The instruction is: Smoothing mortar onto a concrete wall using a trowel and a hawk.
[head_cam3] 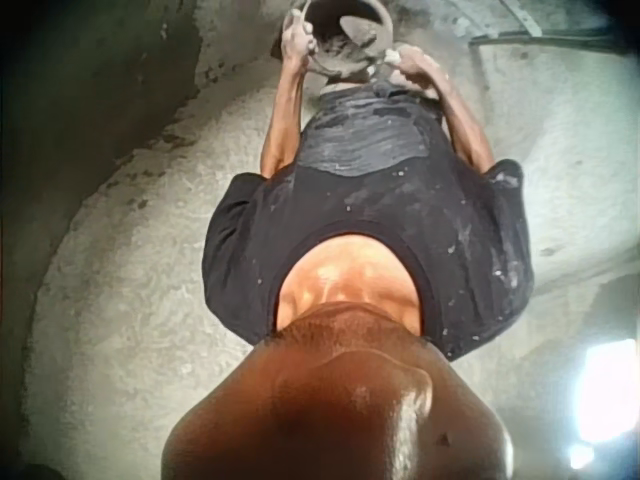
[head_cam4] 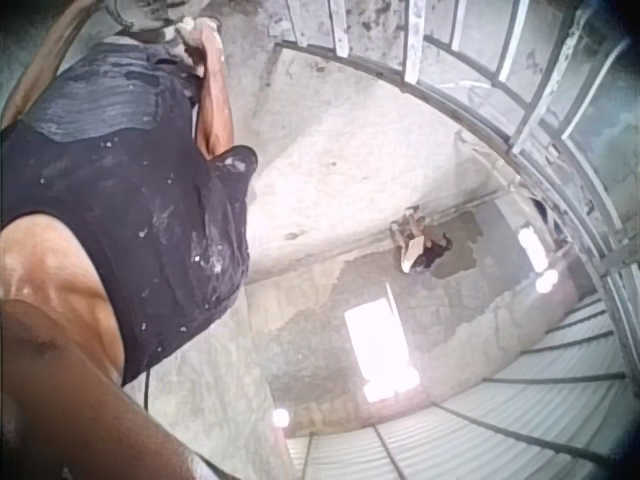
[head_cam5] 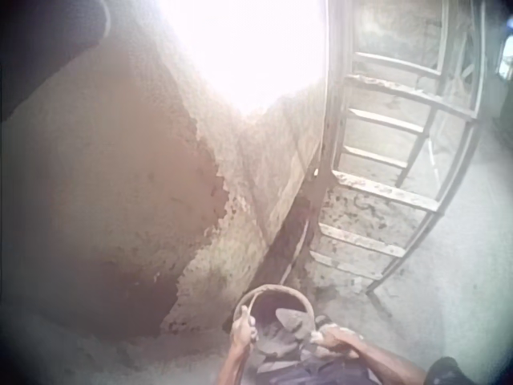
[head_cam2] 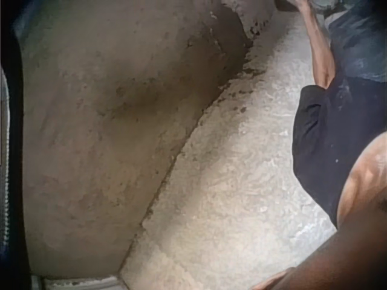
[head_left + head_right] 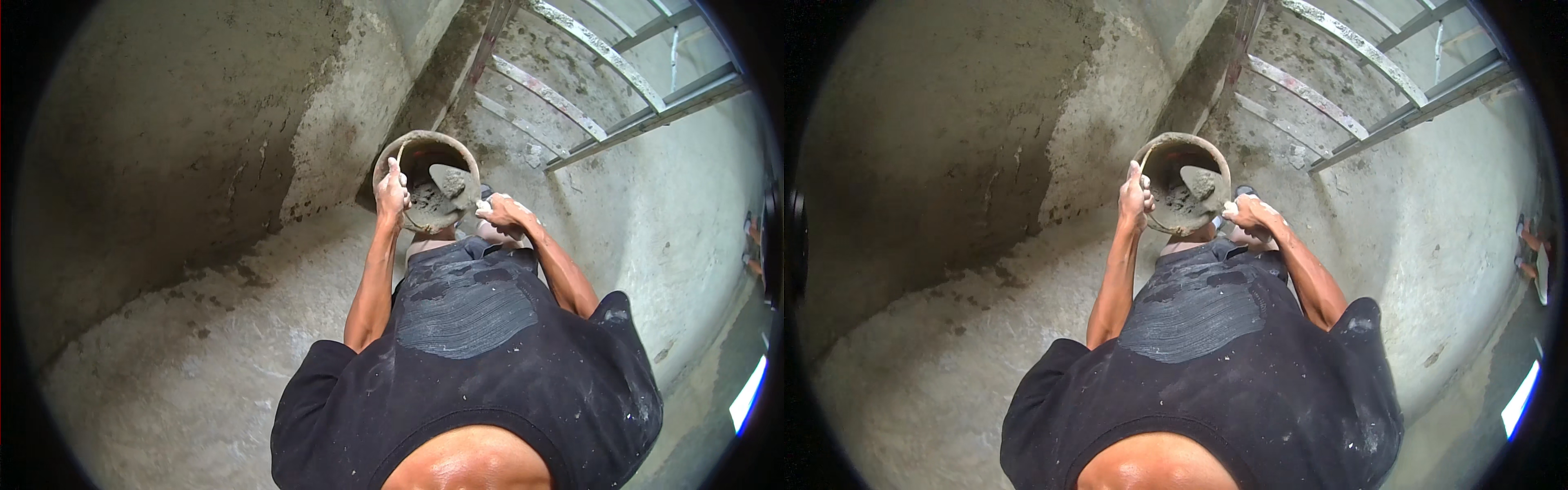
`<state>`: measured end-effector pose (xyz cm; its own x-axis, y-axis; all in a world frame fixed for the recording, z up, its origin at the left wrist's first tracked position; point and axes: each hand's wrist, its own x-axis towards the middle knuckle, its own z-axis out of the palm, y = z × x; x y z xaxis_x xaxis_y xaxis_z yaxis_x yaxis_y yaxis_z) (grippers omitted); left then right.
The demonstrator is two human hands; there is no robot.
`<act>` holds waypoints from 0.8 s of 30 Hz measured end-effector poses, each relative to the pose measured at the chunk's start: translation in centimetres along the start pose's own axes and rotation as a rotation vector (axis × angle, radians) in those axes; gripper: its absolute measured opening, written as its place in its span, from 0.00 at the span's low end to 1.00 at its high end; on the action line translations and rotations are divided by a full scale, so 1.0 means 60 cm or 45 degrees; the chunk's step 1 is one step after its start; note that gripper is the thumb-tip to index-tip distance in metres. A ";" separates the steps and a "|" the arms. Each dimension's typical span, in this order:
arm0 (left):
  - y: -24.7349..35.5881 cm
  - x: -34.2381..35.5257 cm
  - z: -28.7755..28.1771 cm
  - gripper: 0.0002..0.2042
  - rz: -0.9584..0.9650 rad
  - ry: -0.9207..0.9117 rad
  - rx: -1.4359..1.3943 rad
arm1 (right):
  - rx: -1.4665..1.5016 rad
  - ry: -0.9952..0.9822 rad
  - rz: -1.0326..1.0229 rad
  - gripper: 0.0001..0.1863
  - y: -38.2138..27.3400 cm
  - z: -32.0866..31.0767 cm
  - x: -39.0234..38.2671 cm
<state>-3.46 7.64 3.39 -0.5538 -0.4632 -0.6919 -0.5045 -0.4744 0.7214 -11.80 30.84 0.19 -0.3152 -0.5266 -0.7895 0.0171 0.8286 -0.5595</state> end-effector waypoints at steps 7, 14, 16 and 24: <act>0.005 0.026 -0.029 0.21 0.017 0.009 0.150 | 1.204 0.166 -0.399 0.09 0.050 0.072 0.028; 0.022 0.042 -0.097 0.23 -0.094 -0.051 0.220 | 1.995 1.331 -0.756 0.15 0.013 -0.057 -0.044; 0.026 0.048 -0.122 0.23 -0.070 -0.012 0.214 | 1.933 1.899 -0.598 0.18 -0.014 -0.138 -0.081; 0.036 0.037 -0.190 0.23 -0.028 0.134 0.168 | 1.118 3.049 -0.702 0.35 -0.114 -0.340 -0.055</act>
<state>1.79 -2.95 3.09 -0.4729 -0.5332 -0.7015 -0.6017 -0.3862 0.6991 -30.20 30.82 11.77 -0.3544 0.8439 0.4028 -0.3832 0.2619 -0.8858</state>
